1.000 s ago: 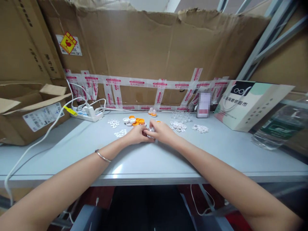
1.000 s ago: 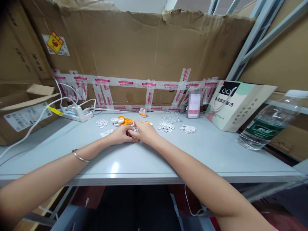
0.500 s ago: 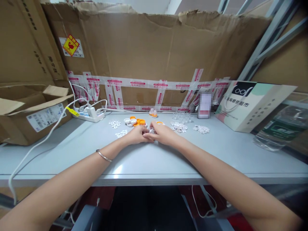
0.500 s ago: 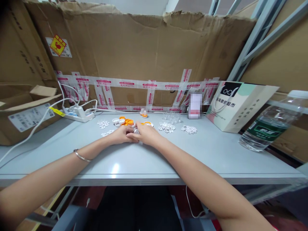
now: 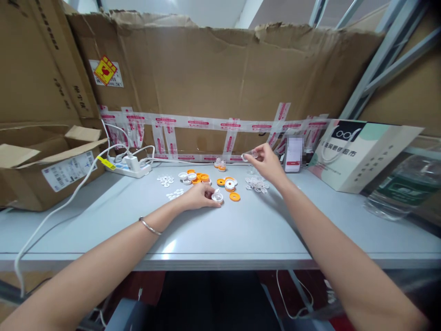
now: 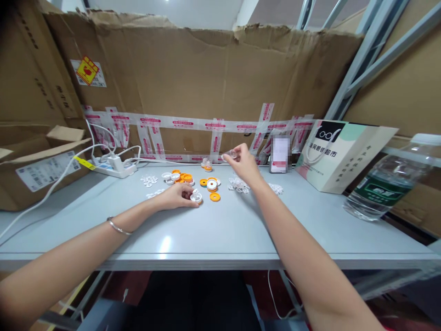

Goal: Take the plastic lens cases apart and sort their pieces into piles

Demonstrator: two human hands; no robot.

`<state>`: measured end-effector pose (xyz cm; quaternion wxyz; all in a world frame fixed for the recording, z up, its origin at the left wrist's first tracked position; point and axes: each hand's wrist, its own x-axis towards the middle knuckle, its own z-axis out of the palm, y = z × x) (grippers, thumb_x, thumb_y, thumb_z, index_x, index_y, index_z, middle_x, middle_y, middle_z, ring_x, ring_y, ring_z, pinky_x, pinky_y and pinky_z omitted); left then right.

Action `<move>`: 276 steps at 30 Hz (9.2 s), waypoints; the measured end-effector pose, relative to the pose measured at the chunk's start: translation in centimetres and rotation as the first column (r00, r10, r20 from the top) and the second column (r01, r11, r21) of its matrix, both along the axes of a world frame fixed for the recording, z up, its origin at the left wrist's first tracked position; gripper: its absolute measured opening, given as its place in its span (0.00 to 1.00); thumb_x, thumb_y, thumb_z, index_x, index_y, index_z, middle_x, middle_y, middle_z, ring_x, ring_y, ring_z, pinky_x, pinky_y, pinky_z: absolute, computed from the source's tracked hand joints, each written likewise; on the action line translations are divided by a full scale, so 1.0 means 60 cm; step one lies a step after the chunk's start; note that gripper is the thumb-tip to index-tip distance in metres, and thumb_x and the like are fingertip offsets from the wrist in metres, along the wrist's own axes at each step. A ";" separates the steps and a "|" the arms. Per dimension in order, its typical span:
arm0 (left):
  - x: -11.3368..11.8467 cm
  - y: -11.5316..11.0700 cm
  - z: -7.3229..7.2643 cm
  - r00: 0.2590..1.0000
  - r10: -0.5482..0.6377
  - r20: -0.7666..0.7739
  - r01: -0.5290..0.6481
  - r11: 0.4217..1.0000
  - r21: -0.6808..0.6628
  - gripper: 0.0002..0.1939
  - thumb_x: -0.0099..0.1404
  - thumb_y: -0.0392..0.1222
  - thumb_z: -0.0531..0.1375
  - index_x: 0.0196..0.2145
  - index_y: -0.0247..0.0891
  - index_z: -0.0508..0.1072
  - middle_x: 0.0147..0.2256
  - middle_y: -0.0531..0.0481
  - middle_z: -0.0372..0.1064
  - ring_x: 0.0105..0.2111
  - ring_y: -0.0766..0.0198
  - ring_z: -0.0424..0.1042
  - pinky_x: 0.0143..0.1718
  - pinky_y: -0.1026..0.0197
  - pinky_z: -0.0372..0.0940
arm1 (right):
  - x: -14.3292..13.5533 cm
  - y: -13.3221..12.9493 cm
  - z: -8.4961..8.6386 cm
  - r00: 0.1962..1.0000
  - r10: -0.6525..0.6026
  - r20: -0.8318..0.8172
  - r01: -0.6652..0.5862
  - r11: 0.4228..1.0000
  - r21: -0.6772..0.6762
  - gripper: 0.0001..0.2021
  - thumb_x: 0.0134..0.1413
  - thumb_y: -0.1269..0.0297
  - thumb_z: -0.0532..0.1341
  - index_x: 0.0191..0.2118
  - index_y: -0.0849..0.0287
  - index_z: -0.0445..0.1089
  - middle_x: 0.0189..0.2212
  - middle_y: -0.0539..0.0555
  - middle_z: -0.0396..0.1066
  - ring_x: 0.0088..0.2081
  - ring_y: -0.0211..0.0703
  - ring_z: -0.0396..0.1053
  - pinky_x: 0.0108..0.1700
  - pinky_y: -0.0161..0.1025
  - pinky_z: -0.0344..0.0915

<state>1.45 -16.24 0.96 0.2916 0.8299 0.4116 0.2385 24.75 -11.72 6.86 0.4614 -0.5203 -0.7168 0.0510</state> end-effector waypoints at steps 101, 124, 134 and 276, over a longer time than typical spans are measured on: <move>0.007 -0.006 -0.013 0.996 -0.030 0.083 0.030 1.000 0.006 0.26 0.48 0.53 0.64 0.41 0.34 0.72 0.35 0.47 0.69 0.33 0.64 0.67 0.34 0.63 0.61 | -0.072 -0.070 0.000 0.794 0.477 0.376 -0.512 0.859 -0.008 0.13 0.58 0.55 0.48 0.29 0.59 0.56 0.19 0.46 0.58 0.22 0.34 0.54 0.29 0.33 0.50; 0.015 -0.066 0.063 0.939 -0.011 0.343 -0.299 0.466 0.833 0.12 0.59 0.33 0.58 0.42 0.41 0.71 0.35 0.49 0.68 0.35 0.68 0.68 0.37 0.64 0.67 | -0.112 -0.122 -0.012 0.815 0.567 0.118 -0.552 0.822 -0.140 0.15 0.60 0.51 0.40 0.36 0.57 0.50 0.27 0.49 0.59 0.27 0.38 0.58 0.31 0.38 0.57; 0.008 -0.063 0.067 0.936 0.030 0.351 -0.325 0.458 0.827 0.13 0.60 0.34 0.57 0.43 0.41 0.70 0.36 0.48 0.68 0.36 0.66 0.68 0.38 0.62 0.66 | -0.111 -0.115 -0.013 0.747 0.661 -0.073 -0.664 0.747 -0.028 0.12 0.61 0.57 0.44 0.37 0.58 0.58 0.26 0.49 0.62 0.28 0.34 0.61 0.32 0.33 0.58; 0.005 -0.057 0.056 0.969 0.170 0.178 -0.239 0.465 0.853 0.08 0.62 0.36 0.54 0.38 0.38 0.72 0.33 0.48 0.71 0.32 0.68 0.69 0.33 0.66 0.66 | -0.120 -0.099 -0.016 0.634 0.438 -0.637 -0.692 0.688 -0.217 0.12 0.42 0.56 0.64 0.25 0.60 0.69 0.24 0.49 0.69 0.29 0.34 0.67 0.37 0.35 0.63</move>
